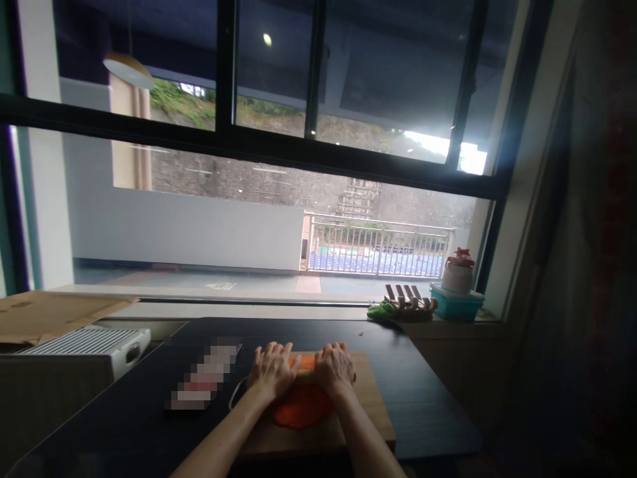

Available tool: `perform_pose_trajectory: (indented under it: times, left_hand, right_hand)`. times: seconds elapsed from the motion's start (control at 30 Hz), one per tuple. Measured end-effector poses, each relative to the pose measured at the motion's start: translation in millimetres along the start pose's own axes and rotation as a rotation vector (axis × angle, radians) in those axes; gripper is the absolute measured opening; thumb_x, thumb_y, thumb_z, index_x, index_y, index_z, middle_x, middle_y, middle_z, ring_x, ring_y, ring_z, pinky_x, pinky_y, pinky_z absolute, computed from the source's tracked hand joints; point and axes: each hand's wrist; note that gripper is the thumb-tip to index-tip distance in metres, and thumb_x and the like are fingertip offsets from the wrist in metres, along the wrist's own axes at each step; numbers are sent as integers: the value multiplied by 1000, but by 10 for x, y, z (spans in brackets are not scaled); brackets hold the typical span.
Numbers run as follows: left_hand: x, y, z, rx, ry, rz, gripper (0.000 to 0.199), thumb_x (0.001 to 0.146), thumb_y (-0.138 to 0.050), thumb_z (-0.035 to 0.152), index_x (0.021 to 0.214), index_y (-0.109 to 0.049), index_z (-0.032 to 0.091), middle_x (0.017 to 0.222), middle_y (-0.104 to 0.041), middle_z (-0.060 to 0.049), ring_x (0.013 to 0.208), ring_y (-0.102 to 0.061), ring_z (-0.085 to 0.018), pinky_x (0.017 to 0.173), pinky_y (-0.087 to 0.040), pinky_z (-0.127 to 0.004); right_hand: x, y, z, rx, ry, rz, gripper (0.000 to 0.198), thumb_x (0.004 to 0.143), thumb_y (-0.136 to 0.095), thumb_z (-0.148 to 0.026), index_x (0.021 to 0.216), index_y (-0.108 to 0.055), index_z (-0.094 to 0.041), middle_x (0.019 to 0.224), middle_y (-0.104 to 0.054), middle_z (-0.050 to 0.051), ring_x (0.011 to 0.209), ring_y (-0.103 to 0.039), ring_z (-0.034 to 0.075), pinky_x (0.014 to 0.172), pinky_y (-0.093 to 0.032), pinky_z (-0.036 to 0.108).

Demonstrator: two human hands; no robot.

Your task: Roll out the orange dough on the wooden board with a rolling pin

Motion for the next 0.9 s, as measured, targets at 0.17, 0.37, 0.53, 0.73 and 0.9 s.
perform_pose_trajectory:
  times: [0.17, 0.37, 0.53, 0.73, 0.9]
  left_hand:
    - [-164, 31, 20, -13, -29, 40, 50, 89, -33, 44, 125, -57, 19, 125, -60, -13, 124, -45, -29, 110, -19, -52]
    - [-42, 32, 31, -26, -12, 45, 50, 88, -34, 44, 124, -58, 18, 124, -61, -14, 122, -45, -30, 108, -21, -53]
    - [203, -7, 15, -43, 10, 29, 50, 89, -32, 45, 125, -56, 19, 124, -61, -13, 122, -45, -28, 107, -21, -53]
    - [496, -42, -19, -45, 53, -50, 54, 88, -31, 48, 125, -53, 17, 126, -58, -15, 124, -44, -29, 105, -23, -53]
    - [511, -54, -32, -49, 56, -65, 56, 87, -32, 48, 127, -52, 15, 127, -58, -16, 124, -44, -30, 104, -24, -54]
  right_hand:
    - [-130, 25, 21, -28, 32, 19, 32, 90, -39, -25, 87, -70, -19, 96, -68, 9, 105, -54, 25, 89, -39, 33]
    - [13, -32, 3, -20, 11, 13, 30, 88, -40, -24, 86, -69, -19, 95, -68, 9, 103, -55, 24, 87, -40, 32]
    - [249, -111, -7, -18, -26, -4, 27, 86, -43, -25, 90, -69, -19, 99, -66, 11, 105, -54, 24, 85, -41, 32]
    - [535, -214, 17, -27, -18, -26, 26, 84, -45, -24, 94, -68, -17, 103, -65, 12, 104, -53, 24, 86, -40, 33]
    - [546, -221, 22, -25, -17, -35, 26, 84, -45, -23, 95, -68, -16, 103, -65, 12, 104, -53, 24, 85, -40, 33]
Point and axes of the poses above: each hand's wrist, its own x-axis towards the middle knuckle, its own y-axis out of the back of the hand, z = x × y
